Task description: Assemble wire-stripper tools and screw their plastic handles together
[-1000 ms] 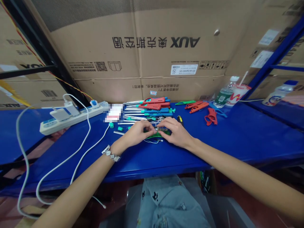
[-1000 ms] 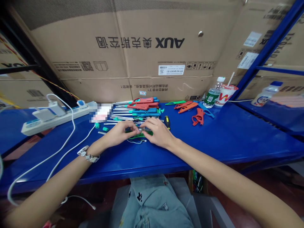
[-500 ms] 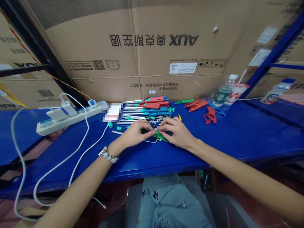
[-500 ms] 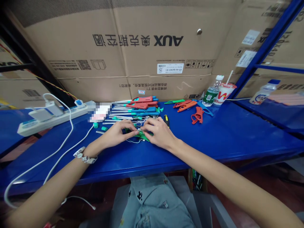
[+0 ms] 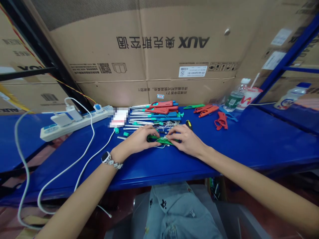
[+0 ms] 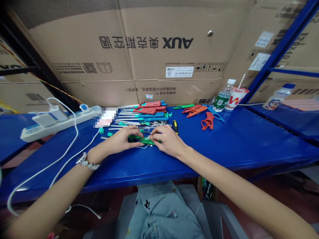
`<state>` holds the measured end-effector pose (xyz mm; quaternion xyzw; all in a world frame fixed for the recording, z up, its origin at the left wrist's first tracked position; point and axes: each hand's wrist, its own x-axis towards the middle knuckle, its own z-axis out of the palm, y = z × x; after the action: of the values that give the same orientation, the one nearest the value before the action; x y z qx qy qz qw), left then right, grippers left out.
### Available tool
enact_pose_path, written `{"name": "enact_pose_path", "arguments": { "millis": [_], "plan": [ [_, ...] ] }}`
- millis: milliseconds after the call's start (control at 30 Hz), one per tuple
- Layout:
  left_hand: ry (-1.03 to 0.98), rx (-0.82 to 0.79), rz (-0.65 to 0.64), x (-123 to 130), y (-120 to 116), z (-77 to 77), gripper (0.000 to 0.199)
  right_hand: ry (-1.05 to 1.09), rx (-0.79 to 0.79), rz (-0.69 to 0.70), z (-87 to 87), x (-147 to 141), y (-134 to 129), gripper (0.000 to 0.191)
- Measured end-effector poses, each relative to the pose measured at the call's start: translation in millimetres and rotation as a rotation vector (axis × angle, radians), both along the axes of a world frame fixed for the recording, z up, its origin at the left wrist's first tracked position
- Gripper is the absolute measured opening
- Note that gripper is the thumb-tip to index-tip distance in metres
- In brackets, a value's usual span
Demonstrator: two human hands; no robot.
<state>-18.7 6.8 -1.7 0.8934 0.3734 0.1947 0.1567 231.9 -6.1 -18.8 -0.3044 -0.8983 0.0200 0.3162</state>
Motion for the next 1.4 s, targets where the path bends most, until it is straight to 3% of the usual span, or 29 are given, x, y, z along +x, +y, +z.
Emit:
{"name": "enact_pose_path", "arguments": {
  "millis": [333,567,767,933,1067,1233,1400],
  "plan": [
    [-0.051,-0.071,0.007,0.3,-2.2,-4.0,0.03,0.147,-0.247,0.096,-0.6,1.9,4.0,0.02],
    [-0.053,-0.033,0.009,0.2,-2.6,-8.0,0.028,0.096,-0.225,0.056,-2.1,1.2,4.7,0.022],
    [-0.133,0.117,0.056,3.3,-5.0,-6.6,0.025,0.144,-0.024,0.068,0.5,0.5,4.9,0.021],
    [-0.233,0.097,0.004,7.9,-2.6,-6.9,0.015,0.182,0.067,0.112,2.8,-0.8,1.5,0.019],
    [-0.211,0.042,0.019,8.0,-2.5,-7.6,0.017,0.159,0.034,0.104,2.1,0.7,0.5,0.019],
    [-0.1,0.061,0.033,2.9,-2.9,-7.4,0.034,0.152,-0.068,0.084,-1.7,5.2,4.3,0.021],
    [-0.063,-0.014,0.005,0.9,0.1,-8.7,0.03,0.142,-0.127,0.092,-4.7,4.9,6.4,0.022]
  ]
}}
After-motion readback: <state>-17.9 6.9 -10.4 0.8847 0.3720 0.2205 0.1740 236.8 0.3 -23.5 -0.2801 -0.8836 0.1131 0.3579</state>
